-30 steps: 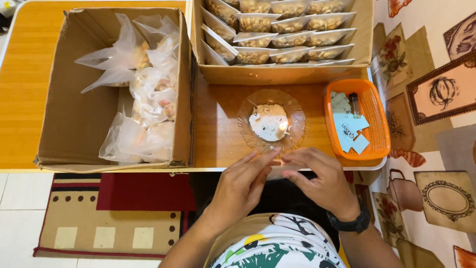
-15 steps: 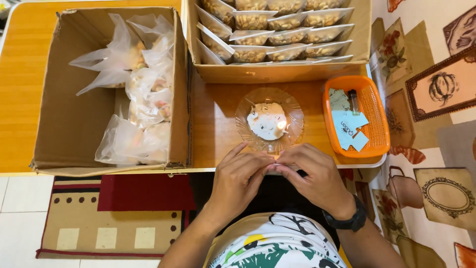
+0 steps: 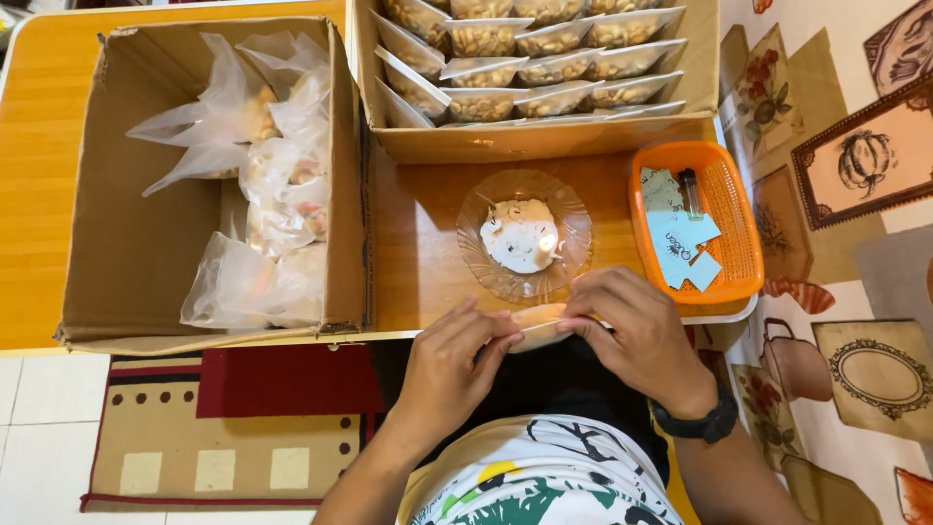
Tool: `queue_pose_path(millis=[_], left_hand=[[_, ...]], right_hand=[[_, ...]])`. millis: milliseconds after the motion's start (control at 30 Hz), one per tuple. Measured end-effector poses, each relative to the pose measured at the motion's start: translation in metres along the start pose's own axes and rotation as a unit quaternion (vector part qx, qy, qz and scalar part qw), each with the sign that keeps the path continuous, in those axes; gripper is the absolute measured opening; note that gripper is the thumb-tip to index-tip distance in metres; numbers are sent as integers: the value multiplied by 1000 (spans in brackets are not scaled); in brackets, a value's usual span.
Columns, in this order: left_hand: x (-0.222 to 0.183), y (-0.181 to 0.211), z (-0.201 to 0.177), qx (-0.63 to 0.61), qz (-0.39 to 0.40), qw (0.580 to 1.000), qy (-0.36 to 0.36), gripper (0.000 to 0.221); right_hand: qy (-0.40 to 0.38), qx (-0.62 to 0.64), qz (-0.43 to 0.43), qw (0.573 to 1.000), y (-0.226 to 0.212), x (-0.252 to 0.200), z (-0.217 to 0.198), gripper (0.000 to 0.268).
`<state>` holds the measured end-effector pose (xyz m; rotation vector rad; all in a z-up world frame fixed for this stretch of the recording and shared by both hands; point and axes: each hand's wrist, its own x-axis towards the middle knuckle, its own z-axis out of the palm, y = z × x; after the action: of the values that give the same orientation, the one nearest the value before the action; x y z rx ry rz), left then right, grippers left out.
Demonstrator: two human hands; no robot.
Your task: Sealing small plastic bags of peanuts with adhesive labels and placing them into a cardboard box.
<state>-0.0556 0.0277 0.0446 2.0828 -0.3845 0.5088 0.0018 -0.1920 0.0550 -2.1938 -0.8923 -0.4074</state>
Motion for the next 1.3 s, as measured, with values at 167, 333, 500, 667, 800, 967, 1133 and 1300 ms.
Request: queue_pose_path(millis=[167,333,500,667,800,967,1133,1300], left_hand=[[2,4,-3,-62,-71,995,-23,7],[0,-4,9,-145,-153,977,-13,7],[2,-9,26,-227,-251,940,30,6],[6,-20,45,-291,-312,904,39,8],[8,-29,56,-299,-346,889,27,7],[27,-28,42,-170,-342,921,-76,13],[33,-38,43,-125,-353,916,-142,17],[31,-54,52,-137,-368,909,-137,20]], right_hand=[[1,2,23,1000,16,-6,-8,19],[3,41,76,996,31,-10,-10,27],[33,382,205,900,30,-10,8,38],[75,466,257,843,47,-23,37,33],[135,439,319,829,45,-12,42,21],[105,318,384,861,75,-21,44,14],[96,303,407,856,78,-6,41,13],[67,242,403,880,86,3,43,9]])
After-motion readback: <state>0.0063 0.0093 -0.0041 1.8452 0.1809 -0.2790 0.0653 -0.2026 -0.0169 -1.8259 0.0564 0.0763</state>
